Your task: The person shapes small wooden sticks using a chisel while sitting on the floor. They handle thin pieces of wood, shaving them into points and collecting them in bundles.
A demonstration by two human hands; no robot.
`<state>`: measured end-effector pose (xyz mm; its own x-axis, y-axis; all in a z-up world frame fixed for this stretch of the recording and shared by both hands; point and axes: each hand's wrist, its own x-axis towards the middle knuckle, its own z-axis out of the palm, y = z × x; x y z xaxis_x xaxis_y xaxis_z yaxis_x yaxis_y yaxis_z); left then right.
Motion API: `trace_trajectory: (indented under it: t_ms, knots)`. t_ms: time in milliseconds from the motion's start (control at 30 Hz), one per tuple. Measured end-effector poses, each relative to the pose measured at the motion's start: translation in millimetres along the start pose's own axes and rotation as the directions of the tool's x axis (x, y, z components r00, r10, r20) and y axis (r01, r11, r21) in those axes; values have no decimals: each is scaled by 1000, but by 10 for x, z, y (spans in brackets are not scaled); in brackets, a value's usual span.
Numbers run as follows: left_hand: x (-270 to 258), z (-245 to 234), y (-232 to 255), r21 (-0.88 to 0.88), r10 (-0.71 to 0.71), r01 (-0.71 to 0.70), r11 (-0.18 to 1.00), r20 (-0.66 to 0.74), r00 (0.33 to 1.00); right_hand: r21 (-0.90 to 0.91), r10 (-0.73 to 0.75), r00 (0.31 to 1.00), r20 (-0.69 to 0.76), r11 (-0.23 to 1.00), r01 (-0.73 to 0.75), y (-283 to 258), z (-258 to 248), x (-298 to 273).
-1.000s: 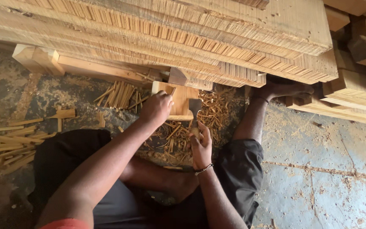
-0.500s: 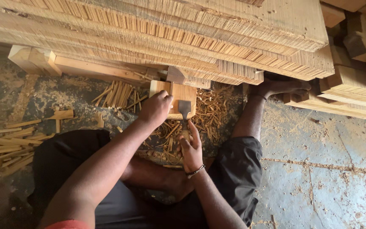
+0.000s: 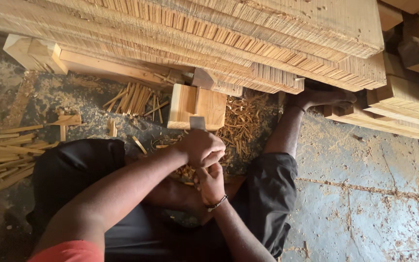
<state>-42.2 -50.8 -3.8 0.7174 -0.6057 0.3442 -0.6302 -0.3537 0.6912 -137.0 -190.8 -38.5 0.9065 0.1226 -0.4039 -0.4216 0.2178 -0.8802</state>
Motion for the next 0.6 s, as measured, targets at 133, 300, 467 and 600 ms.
trace_trajectory:
  t_ms: [133,300,467,600]
  knots:
    - [18,8,-66,6,40,-40,999,-38,998,-31,1,1000,-3,1000,-1,-4,36,13]
    - [73,98,-255,-83,-57,57,995,2,998,-45,17,1000,-1,999,-17,-145,141,40]
    - [107,174,-409,-99,-108,106,989,-18,994,-66,33,999,-9,997,-33,-185,198,99]
    - [154,199,-540,-77,-81,79,994,-28,996,-32,-8,1000,-5,999,7,-161,254,192]
